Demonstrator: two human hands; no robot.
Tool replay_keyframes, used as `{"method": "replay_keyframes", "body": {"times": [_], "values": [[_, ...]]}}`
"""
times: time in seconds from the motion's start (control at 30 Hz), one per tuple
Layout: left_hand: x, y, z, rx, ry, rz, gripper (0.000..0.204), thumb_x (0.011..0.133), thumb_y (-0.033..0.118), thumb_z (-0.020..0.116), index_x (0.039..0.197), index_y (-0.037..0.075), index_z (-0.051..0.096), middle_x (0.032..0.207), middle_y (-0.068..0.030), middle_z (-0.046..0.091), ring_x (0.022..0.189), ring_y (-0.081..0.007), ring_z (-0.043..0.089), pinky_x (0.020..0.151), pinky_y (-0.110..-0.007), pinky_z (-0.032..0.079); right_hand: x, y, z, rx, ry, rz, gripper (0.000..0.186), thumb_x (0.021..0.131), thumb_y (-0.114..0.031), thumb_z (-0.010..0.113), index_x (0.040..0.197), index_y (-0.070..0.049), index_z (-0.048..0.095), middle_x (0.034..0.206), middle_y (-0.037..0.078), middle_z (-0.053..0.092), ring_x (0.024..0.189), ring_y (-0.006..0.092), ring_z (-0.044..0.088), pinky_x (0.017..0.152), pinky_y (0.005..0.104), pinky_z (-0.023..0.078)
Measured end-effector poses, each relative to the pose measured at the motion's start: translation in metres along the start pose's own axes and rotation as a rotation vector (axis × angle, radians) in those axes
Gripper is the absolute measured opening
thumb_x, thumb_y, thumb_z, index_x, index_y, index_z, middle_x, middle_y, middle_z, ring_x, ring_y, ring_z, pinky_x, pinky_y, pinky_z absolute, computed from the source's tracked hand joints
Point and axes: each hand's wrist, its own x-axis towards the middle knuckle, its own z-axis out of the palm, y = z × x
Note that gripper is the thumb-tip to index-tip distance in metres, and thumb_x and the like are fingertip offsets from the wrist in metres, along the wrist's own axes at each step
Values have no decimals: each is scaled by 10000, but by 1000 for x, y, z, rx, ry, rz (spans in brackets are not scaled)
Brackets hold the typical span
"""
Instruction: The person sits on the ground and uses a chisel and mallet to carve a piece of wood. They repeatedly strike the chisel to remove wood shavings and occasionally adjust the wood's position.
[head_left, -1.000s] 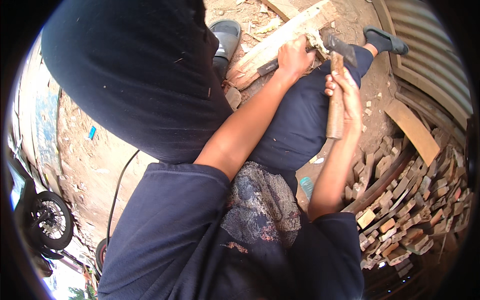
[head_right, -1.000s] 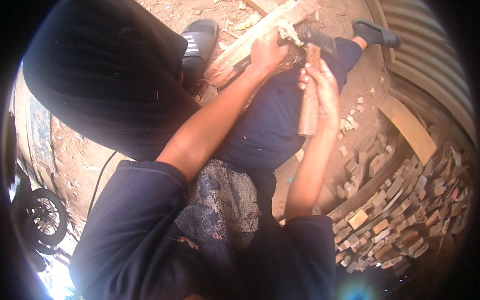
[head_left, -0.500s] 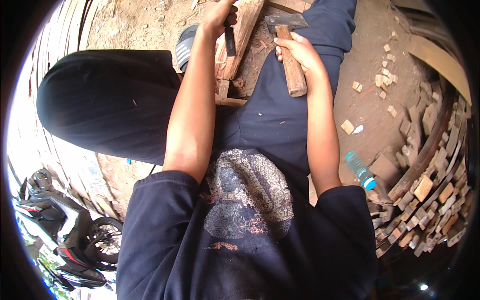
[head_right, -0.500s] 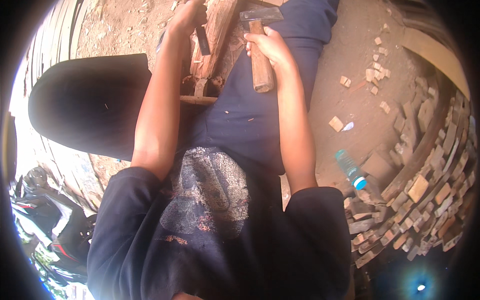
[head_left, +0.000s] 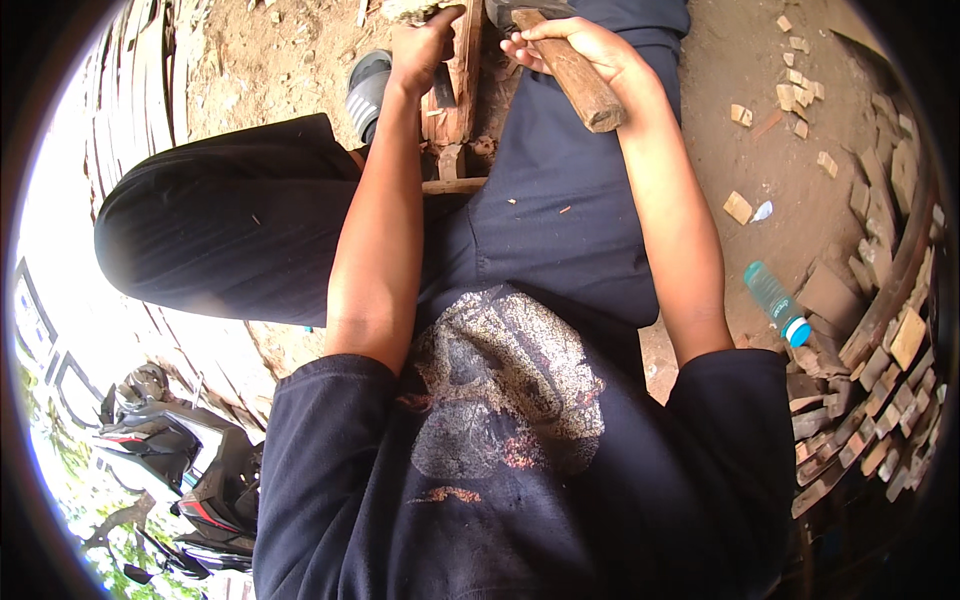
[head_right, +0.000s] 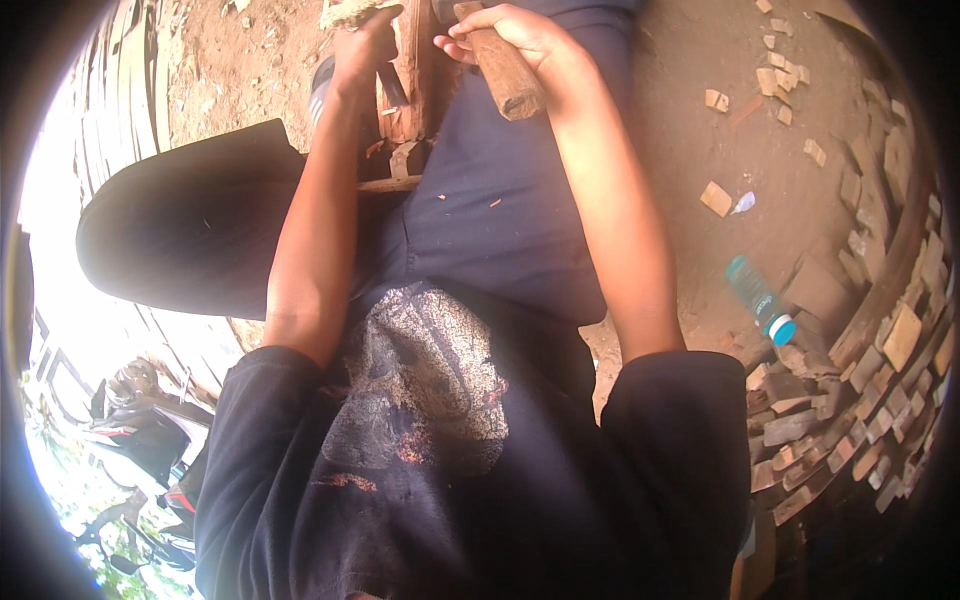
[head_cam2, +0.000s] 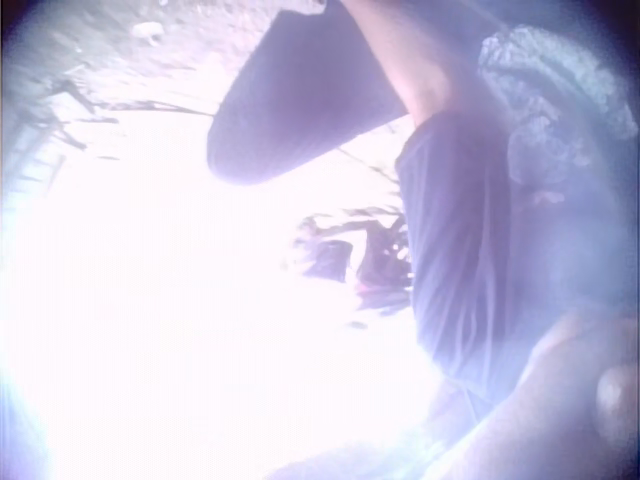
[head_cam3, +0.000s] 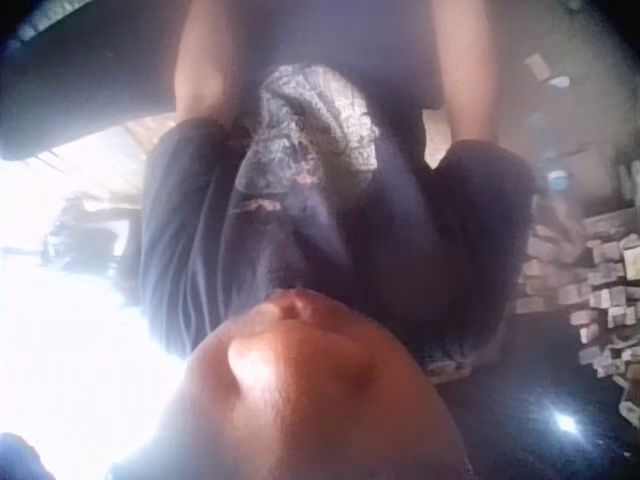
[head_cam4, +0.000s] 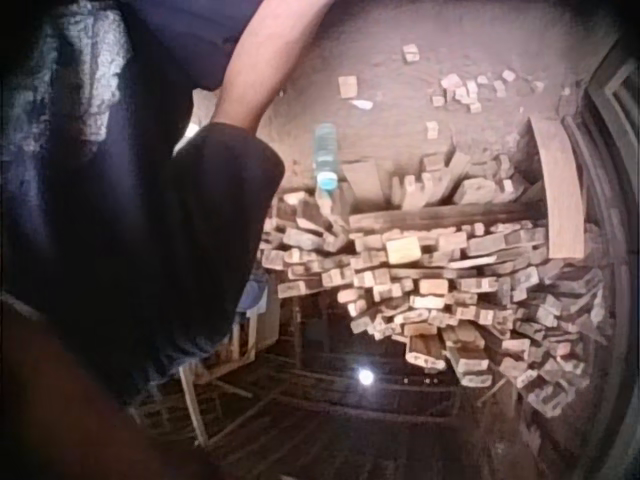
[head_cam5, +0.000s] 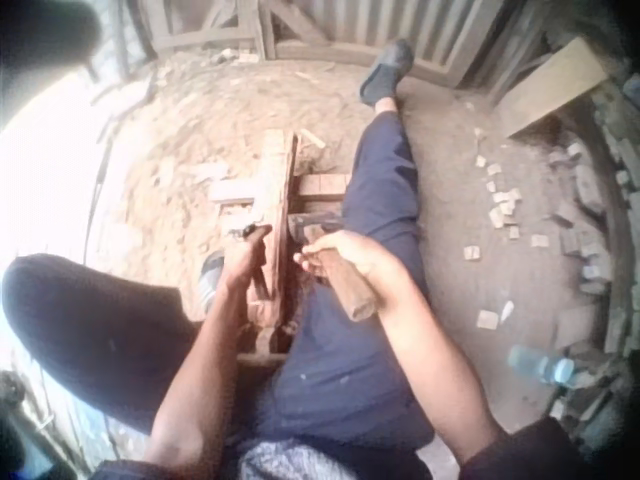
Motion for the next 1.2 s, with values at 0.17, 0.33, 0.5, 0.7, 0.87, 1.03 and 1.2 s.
{"method": "replay_keyframes", "body": {"times": [0.17,0.33,0.5,0.7,0.87,1.03,1.2], "values": [[-3,17,23,85,83,203,306,853,271,637,605,127,530,503,18,441,417,-102,400,376,-278,315,26,9,-38,17,-150,-33,122,856,-55,577,916,50,561,778,63,560,659,92,533,610,182,471],[-6,24,31,136,62,134,312,858,294,624,620,104,550,521,-1,465,423,-124,418,401,-299,343,20,5,-21,15,-159,-73,113,878,-78,583,818,-18,509,728,18,511,612,46,477,554,162,411],[8,20,30,74,-1,101,264,854,275,621,656,106,582,523,6,463,427,-120,409,415,-291,331,20,4,-26,63,-197,-32,138,895,-97,588,807,-46,495,712,-11,498,590,37,460,538,161,398],[12,15,31,31,97,205,218,823,195,637,644,105,553,529,12,474,427,-108,421,398,-287,336,-1,-4,0,-225,57,-280,269,853,-53,597,1095,16,503,731,61,567,553,152,551,479,278,487],[12,22,37,46,125,246,138,801,122,633,687,67,578,556,-11,514,427,-117,463,396,-289,374,-62,-64,59,-280,90,-480,167,851,-9,564,1006,30,517,744,68,560,553,139,535,478,255,474],[5,26,51,97,75,399,103,802,119,638,729,50,613,597,-16,546,478,-108,487,429,-284,383,-64,-98,85,-877,42,-551,111,815,-33,568,890,47,552,701,86,568,605,151,555,506,272,464],[12,21,43,21,-17,180,99,798,128,639,773,32,648,673,-27,598,582,-130,534,529,-297,419,-39,-115,79,-1236,-21,-287,132,809,-59,559,808,61,616,721,129,612,624,174,593,504,278,471]]}}
